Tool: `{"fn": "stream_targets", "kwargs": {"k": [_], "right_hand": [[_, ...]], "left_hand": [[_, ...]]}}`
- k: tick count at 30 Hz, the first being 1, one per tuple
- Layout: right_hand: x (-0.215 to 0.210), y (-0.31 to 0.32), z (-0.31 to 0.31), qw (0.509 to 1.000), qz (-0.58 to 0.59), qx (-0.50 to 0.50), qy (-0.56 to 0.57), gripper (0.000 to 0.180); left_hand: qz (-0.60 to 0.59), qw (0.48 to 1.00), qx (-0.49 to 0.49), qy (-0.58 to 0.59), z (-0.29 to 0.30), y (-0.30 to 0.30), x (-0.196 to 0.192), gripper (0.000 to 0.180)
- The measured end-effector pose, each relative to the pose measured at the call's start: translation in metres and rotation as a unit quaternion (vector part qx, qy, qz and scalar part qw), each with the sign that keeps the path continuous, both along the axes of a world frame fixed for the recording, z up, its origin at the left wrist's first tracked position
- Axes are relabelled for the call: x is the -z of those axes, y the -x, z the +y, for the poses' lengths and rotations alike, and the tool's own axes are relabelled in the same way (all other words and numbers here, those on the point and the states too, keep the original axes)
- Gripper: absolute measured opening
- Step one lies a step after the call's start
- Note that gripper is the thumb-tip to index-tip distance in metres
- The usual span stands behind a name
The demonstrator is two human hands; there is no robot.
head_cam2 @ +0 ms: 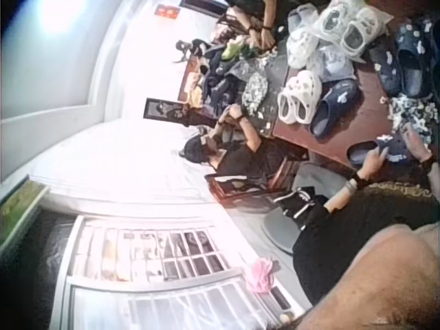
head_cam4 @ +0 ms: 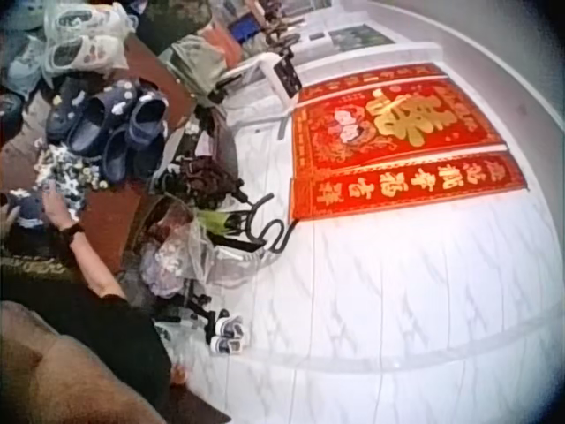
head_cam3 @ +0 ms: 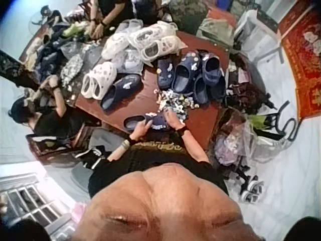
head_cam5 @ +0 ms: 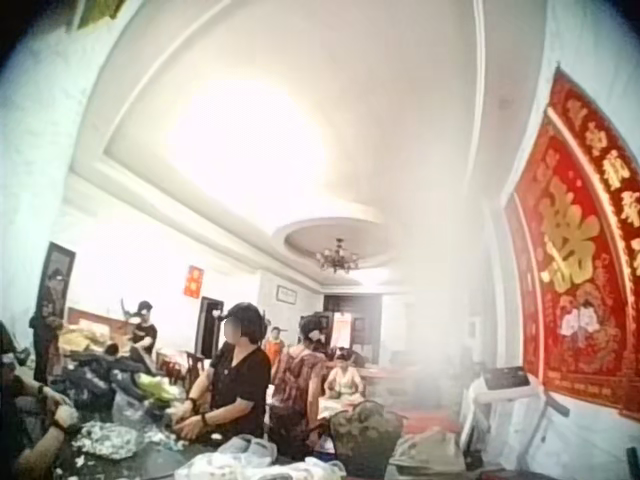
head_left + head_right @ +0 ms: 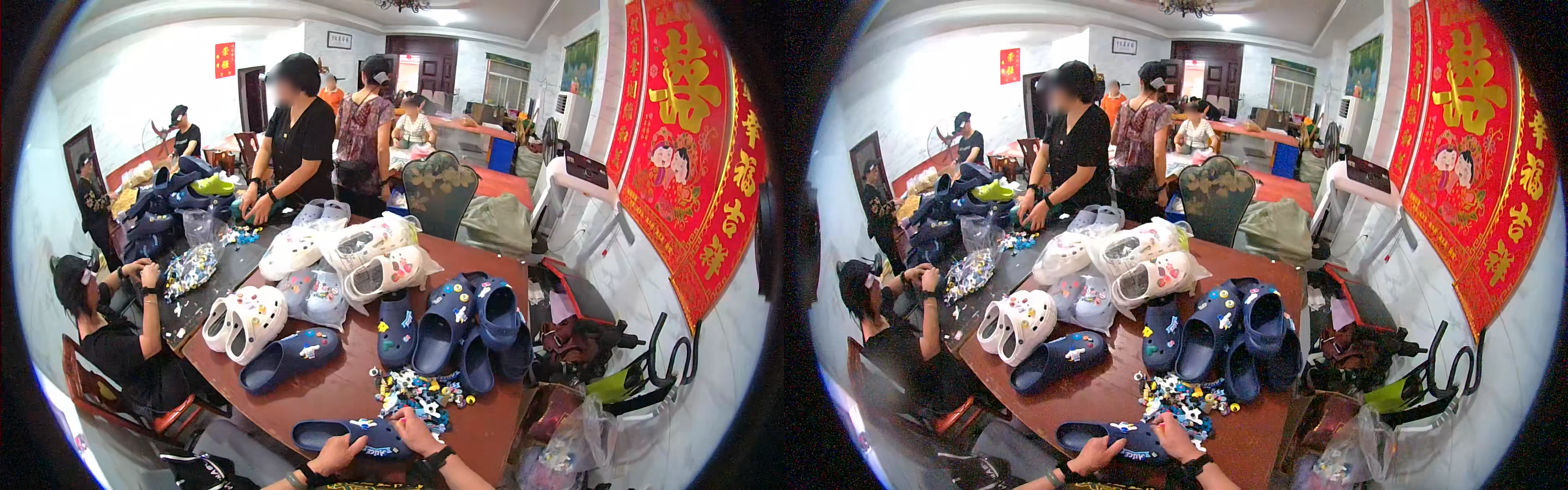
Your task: Attaching charms and decorations to clogs at a manufacturing station.
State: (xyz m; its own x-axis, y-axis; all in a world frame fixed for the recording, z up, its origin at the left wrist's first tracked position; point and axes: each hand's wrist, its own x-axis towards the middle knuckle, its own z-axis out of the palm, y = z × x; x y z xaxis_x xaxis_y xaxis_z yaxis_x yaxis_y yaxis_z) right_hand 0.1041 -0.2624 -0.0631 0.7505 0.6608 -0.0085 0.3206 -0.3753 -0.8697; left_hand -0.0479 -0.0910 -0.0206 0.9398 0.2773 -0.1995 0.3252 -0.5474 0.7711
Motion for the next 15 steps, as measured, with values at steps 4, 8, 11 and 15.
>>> {"fn": "stream_targets", "kwargs": {"k": [4,8,11,15], "right_hand": [[0.008,-0.005,0.012,0.988,-0.107,-0.104,0.049,0.04],[0.016,-0.016,0.022,0.977,-0.114,-0.157,0.092,0.047],[-0.003,-0.013,0.025,0.975,-0.085,-0.173,0.11,0.048],[-0.01,-0.011,0.025,0.975,-0.146,-0.164,-0.034,0.049]], "left_hand": [[-0.034,0.999,-0.014,0.029,-0.004,0.0,-0.005,0.045],[-0.005,0.999,-0.019,0.025,-0.003,-0.002,-0.007,0.045],[0.046,0.998,-0.023,0.019,0.001,-0.001,0.004,0.046],[0.008,1.0,-0.012,0.006,0.002,-0.001,0.011,0.046]]}}
